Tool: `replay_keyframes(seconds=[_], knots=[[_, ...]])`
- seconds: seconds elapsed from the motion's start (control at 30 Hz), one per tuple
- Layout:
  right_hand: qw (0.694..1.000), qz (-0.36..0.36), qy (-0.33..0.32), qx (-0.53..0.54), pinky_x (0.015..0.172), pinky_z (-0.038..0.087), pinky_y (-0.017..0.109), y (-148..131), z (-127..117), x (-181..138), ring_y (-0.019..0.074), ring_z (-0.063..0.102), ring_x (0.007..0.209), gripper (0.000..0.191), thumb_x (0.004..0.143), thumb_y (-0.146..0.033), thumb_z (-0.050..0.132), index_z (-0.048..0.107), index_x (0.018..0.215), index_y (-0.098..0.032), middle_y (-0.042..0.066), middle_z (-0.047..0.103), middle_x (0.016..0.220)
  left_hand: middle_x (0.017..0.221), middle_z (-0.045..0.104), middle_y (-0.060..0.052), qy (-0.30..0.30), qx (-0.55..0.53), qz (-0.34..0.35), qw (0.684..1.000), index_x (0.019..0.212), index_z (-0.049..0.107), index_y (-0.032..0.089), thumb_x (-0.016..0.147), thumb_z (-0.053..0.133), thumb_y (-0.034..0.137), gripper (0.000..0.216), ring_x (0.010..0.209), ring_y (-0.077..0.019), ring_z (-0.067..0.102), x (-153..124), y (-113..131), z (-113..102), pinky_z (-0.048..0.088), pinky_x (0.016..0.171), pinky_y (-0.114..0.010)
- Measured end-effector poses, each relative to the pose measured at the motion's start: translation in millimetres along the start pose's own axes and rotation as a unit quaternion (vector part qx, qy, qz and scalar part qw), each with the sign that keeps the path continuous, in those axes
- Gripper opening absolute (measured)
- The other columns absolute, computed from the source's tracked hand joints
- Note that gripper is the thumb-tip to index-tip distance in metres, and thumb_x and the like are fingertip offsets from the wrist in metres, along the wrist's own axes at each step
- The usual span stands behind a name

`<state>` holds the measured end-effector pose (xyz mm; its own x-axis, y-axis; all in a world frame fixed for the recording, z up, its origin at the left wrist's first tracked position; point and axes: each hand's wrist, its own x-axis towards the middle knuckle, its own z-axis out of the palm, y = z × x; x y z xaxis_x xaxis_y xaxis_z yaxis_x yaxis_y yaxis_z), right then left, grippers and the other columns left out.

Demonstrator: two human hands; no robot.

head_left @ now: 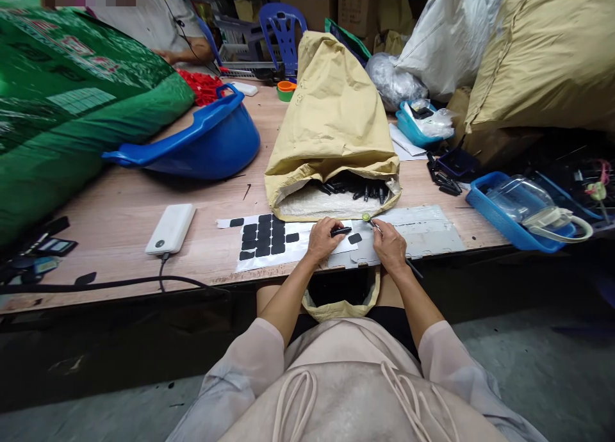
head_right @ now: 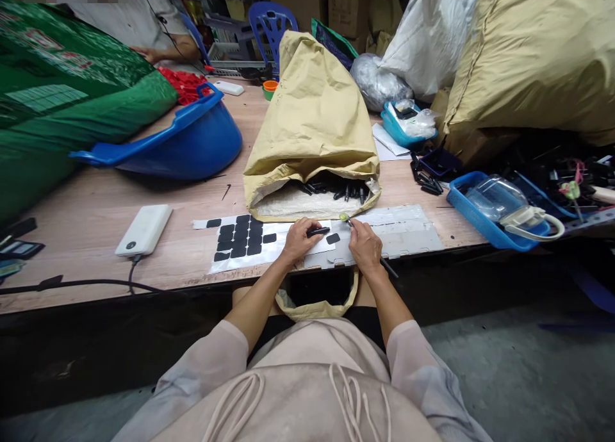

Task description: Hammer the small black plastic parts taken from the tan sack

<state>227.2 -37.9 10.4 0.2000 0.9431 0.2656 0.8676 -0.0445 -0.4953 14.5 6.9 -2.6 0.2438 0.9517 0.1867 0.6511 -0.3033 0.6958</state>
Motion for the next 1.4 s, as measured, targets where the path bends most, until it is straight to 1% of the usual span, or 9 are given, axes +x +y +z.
replay_keyframes(seconds=[0.13,0.23,0.37,0.63,0.9,1.03,1.17,1.3,1.4], knots=[[0.996,-0.014,0.003,0.083,0.092,0.056,0.034,-2,2,-4,0.0237,0.071,0.107,0.037,0.097,-0.025,0.050,0.075,0.125,-0.024,0.008,0.077,0.121,0.102,0.073,-0.004,-0.007,-0.006,0.003,1.000,0.100,0.075,0.024,0.082,0.078,0.022,0.018,0.101,-0.0250,0.065,0,-1,0,0.050,0.094,-0.040],[0.990,-0.041,-0.004,0.134,0.093,0.058,0.034,-9,3,-13,0.0229,0.072,0.107,0.037,0.098,-0.028,0.049,0.075,0.124,-0.024,0.008,0.078,0.121,0.101,0.074,-0.004,-0.008,-0.009,0.005,1.000,0.101,0.077,0.024,0.082,0.079,0.023,0.019,0.101,-0.0246,0.065,1,-2,1,0.049,0.095,-0.040],[0.986,-0.080,0.003,0.148,0.098,0.057,0.034,-18,5,-23,0.0221,0.072,0.110,0.037,0.101,-0.029,0.048,0.074,0.126,-0.023,0.009,0.078,0.122,0.100,0.073,-0.004,-0.003,-0.009,0.008,1.000,0.102,0.078,0.024,0.082,0.079,0.023,0.020,0.100,-0.0242,0.065,1,-3,2,0.050,0.094,-0.040],[0.992,-0.087,-0.019,0.094,0.101,0.055,0.032,-30,-1,-25,0.0213,0.070,0.114,0.038,0.104,-0.025,0.044,0.072,0.130,-0.022,0.010,0.076,0.124,0.101,0.074,-0.003,0.003,-0.015,0.004,1.000,0.100,0.076,0.025,0.081,0.079,0.022,0.019,0.100,-0.0236,0.065,1,-3,4,0.049,0.095,-0.039],[0.989,-0.102,-0.065,0.084,0.095,0.055,0.030,-43,5,-29,0.0203,0.071,0.108,0.036,0.104,-0.025,0.046,0.072,0.130,-0.024,0.008,0.077,0.118,0.095,0.073,0.000,0.012,-0.029,-0.037,0.999,0.110,0.068,0.026,0.077,0.079,0.018,0.036,0.097,-0.0239,0.065,-1,6,-1,0.049,0.089,-0.038],[0.994,-0.086,-0.032,0.058,0.093,0.053,0.028,-34,6,-18,0.0203,0.069,0.108,0.036,0.102,-0.025,0.049,0.072,0.129,-0.023,0.008,0.076,0.120,0.095,0.073,-0.001,0.005,-0.033,-0.031,0.999,0.114,0.066,0.025,0.073,0.077,0.013,0.044,0.097,-0.0245,0.065,-2,8,-3,0.050,0.091,-0.039],[0.997,-0.068,0.011,-0.025,0.085,0.048,0.029,-17,1,5,0.0210,0.066,0.099,0.035,0.102,-0.024,0.050,0.072,0.129,-0.023,0.008,0.074,0.112,0.097,0.073,-0.001,0.006,-0.033,-0.031,0.999,0.117,0.065,0.024,0.069,0.074,0.009,0.052,0.099,-0.0256,0.066,-2,8,-3,0.051,0.092,-0.040],[0.991,-0.076,0.024,-0.107,0.083,0.042,0.032,-1,3,19,0.0237,0.057,0.093,0.033,0.099,-0.021,0.053,0.075,0.123,-0.020,0.010,0.070,0.101,0.097,0.073,-0.001,0.002,-0.037,-0.030,0.999,0.117,0.065,0.024,0.068,0.073,0.009,0.052,0.097,-0.0252,0.066,-2,6,-2,0.051,0.092,-0.041],[0.988,-0.073,0.025,-0.136,0.081,0.038,0.034,5,8,19,0.0250,0.054,0.093,0.033,0.098,-0.021,0.054,0.074,0.124,-0.020,0.010,0.068,0.101,0.096,0.073,-0.001,0.005,-0.033,-0.028,0.999,0.115,0.066,0.024,0.069,0.074,0.011,0.048,0.096,-0.0248,0.066,-1,6,-1,0.051,0.092,-0.041]])
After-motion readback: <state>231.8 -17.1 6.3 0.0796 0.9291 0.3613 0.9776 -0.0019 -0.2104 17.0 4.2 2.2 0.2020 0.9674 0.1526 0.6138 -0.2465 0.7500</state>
